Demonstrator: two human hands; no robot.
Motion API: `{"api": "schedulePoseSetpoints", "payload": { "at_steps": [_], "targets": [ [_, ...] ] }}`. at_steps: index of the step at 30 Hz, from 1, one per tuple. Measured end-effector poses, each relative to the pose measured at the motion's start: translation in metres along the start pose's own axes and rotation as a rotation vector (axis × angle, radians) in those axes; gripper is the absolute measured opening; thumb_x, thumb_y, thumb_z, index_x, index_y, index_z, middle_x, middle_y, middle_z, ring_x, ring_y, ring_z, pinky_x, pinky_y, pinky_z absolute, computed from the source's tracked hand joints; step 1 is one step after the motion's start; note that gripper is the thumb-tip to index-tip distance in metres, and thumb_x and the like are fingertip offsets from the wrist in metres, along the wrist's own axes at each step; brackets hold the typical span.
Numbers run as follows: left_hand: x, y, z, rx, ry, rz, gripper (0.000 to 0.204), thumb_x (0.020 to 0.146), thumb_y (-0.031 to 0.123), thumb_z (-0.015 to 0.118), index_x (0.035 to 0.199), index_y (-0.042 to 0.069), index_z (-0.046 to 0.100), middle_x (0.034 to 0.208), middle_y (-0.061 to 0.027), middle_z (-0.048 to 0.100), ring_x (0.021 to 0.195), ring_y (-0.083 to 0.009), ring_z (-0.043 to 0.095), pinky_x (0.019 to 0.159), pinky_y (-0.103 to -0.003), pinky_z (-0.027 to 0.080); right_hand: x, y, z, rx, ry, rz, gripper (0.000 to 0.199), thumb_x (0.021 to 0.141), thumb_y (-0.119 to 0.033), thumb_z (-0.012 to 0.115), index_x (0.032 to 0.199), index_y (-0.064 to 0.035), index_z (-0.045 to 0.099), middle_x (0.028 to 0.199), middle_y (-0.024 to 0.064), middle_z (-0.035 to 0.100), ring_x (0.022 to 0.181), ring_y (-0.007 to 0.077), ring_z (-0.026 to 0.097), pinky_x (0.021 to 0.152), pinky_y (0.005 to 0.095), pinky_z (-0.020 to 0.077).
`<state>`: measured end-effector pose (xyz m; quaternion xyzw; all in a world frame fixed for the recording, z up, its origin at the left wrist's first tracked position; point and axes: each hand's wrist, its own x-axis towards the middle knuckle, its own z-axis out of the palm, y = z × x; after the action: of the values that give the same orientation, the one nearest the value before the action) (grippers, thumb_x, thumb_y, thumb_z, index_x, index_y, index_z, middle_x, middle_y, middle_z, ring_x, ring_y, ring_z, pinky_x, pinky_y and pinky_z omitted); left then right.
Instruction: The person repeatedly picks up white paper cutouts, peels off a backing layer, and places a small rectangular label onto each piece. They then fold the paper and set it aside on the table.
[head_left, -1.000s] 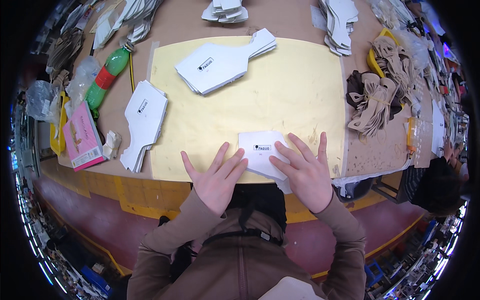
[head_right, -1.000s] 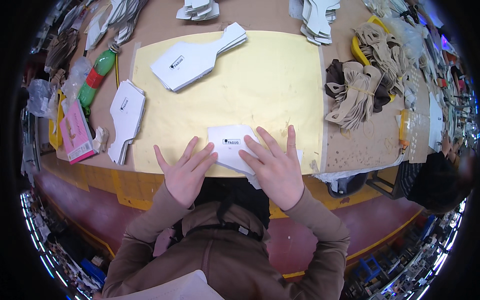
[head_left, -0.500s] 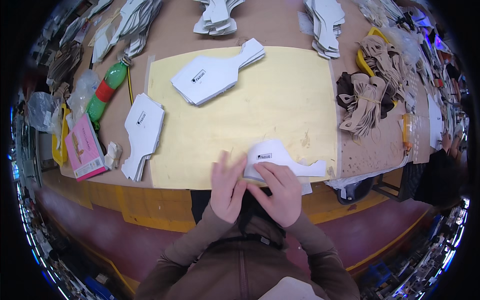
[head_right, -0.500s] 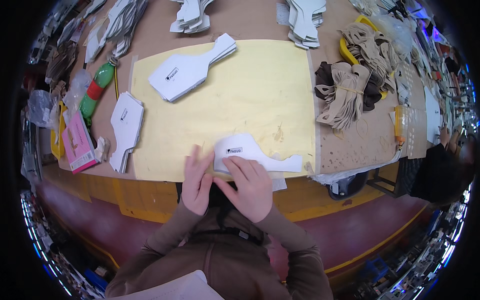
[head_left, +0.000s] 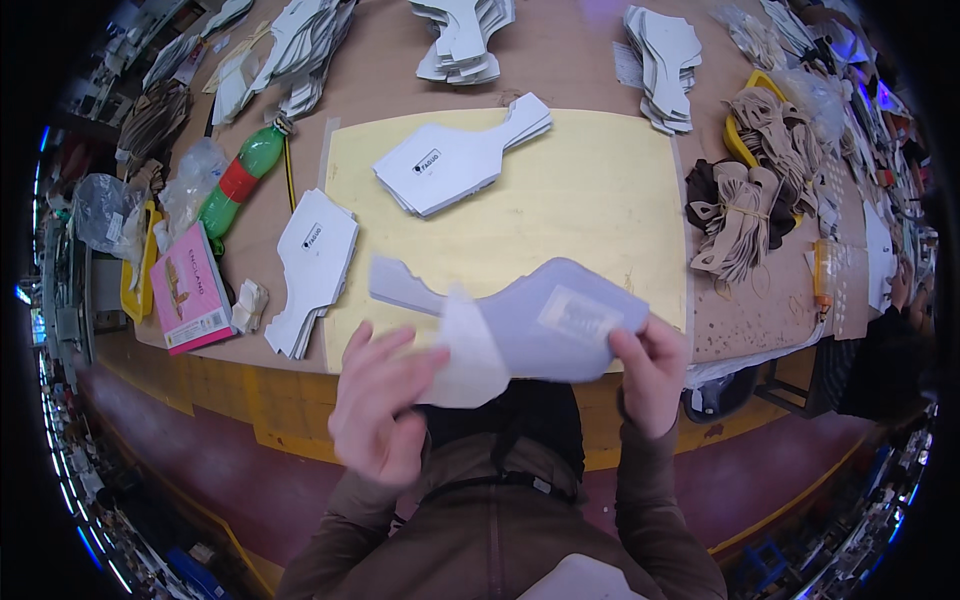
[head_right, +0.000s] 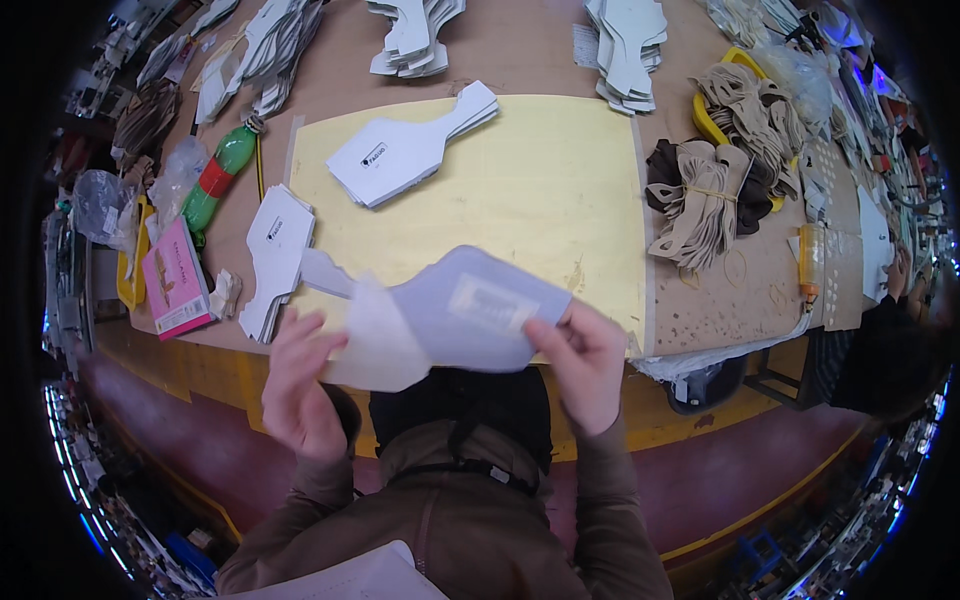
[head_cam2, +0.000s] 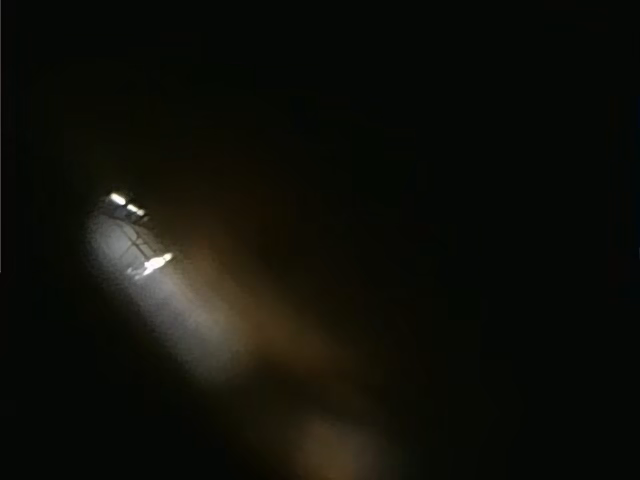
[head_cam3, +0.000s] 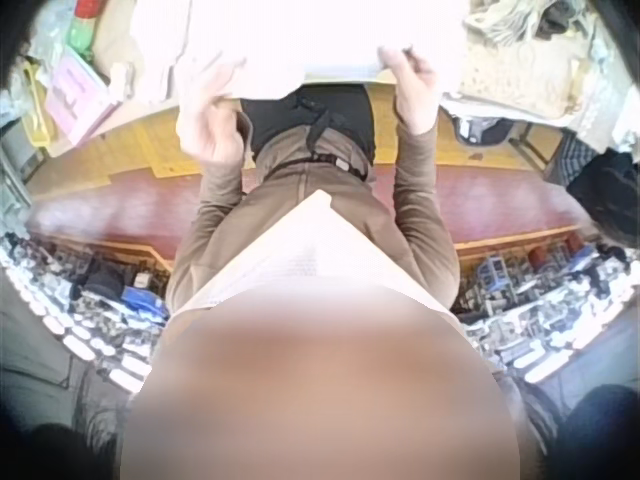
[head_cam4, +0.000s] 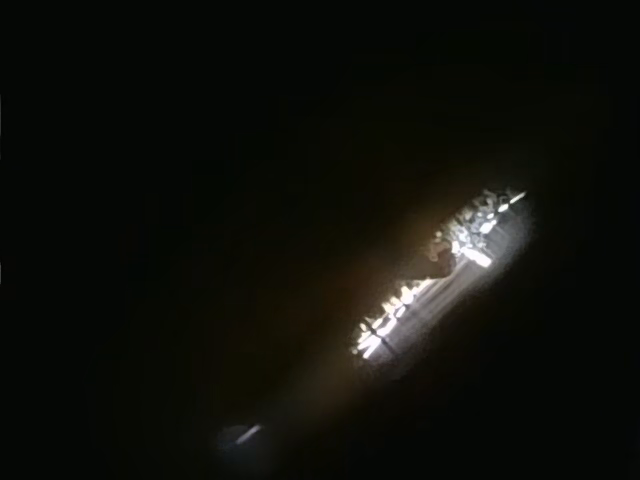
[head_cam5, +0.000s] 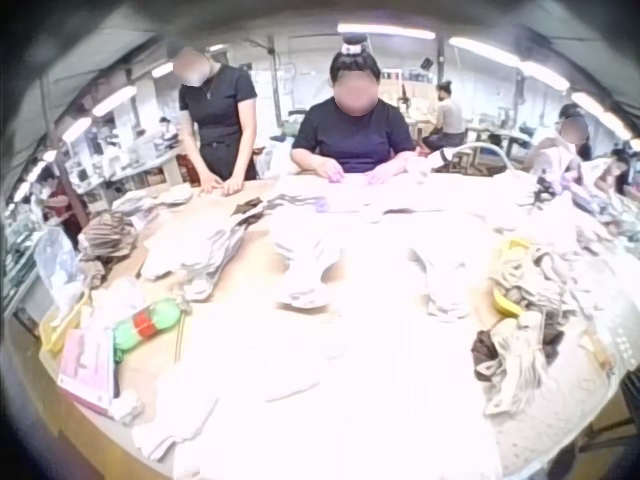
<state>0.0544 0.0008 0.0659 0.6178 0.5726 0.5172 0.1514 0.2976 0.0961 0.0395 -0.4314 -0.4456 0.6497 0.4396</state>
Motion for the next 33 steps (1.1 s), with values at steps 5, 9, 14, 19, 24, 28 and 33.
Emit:
{"api": "schedulePoseSetpoints", "payload": {
  "at_steps": [5,9,14,19,24,28,33],
  "targets": [
    [0.002,-0.045,0.019,0.193,-0.204,-0.291,0.031,0.091,0.005,0.065,0.121,0.002,0.066,0.124,-0.0156,0.067,0.12,-0.0357,0.06,0.107,-0.044,0.044,0.016,0.018,-0.021,-0.899,0.187,-0.338,0.045,0.085,-0.006,0.075,0.127,0.0004,0.061,0.123,0.0169,0.062,0.107,0.0302,0.062,0.091,0.0357,0.0509],
    [-0.01,-0.059,0.029,0.203,-0.241,-0.321,0.031,0.09,0.002,0.064,0.121,0.0,0.065,0.122,-0.0165,0.067,0.118,-0.0346,0.061,0.103,-0.04,0.046,-0.002,0.025,-0.006,-0.881,-0.04,-0.469,0.055,0.08,-0.007,0.08,0.132,-0.0038,0.06,0.125,0.0155,0.06,0.11,0.0341,0.06,0.095,0.0402,0.0493],
    [-0.001,-0.066,0.048,0.195,-0.218,-0.265,0.029,0.09,-0.002,0.061,0.118,0.001,0.067,0.118,-0.0162,0.068,0.112,-0.0344,0.062,0.097,-0.04,0.049,0.006,0.056,0.046,-0.984,-0.059,-0.667,0.062,0.08,-0.007,0.08,0.138,-0.0071,0.055,0.126,0.0138,0.057,0.108,0.0335,0.059,0.092,0.0432,0.0501],
    [0.011,-0.065,0.072,-0.005,-0.308,-0.145,0.028,0.089,-0.006,0.058,0.115,0.0,0.068,0.116,-0.0143,0.066,0.109,-0.0328,0.063,0.094,-0.04,0.05,0.021,0.058,0.048,-0.686,0.128,-0.331,0.055,0.087,-0.005,0.074,0.138,-0.0038,0.054,0.102,0.0124,0.064,0.082,0.0248,0.064,0.074,0.0359,0.0545],
    [0.013,-0.07,0.084,-0.018,-0.185,-0.242,0.02,0.091,-0.006,0.059,0.109,-0.001,0.066,0.114,-0.0146,0.066,0.105,-0.0331,0.065,0.09,-0.038,0.052,0.03,0.044,0.025,-0.615,0.107,-0.233,0.038,0.091,0.001,0.068,0.129,0.0001,0.059,0.084,0.0082,0.062,0.07,0.0149,0.062,0.066,0.0297,0.0527],
    [0.009,-0.076,0.087,0.074,-0.16,-0.259,0.018,0.091,-0.004,0.061,0.108,-0.001,0.066,0.112,-0.0138,0.066,0.102,-0.0326,0.065,0.089,-0.038,0.053,0.035,0.035,0.0,-0.692,0.263,-0.286,0.032,0.093,0.001,0.066,0.124,-0.0001,0.062,0.083,0.0073,0.062,0.071,0.0128,0.061,0.067,0.0267,0.0519],
    [0.009,-0.076,0.09,0.185,-0.162,-0.192,0.018,0.091,-0.003,0.061,0.108,0.0,0.067,0.112,-0.0129,0.066,0.102,-0.0328,0.064,0.089,-0.039,0.051,0.036,0.035,-0.025,-0.514,0.143,-0.136,0.021,0.091,0.003,0.066,0.111,0.0022,0.069,0.088,0.0076,0.066,0.076,0.0139,0.063,0.072,0.0253,0.0513]
  ]
}}
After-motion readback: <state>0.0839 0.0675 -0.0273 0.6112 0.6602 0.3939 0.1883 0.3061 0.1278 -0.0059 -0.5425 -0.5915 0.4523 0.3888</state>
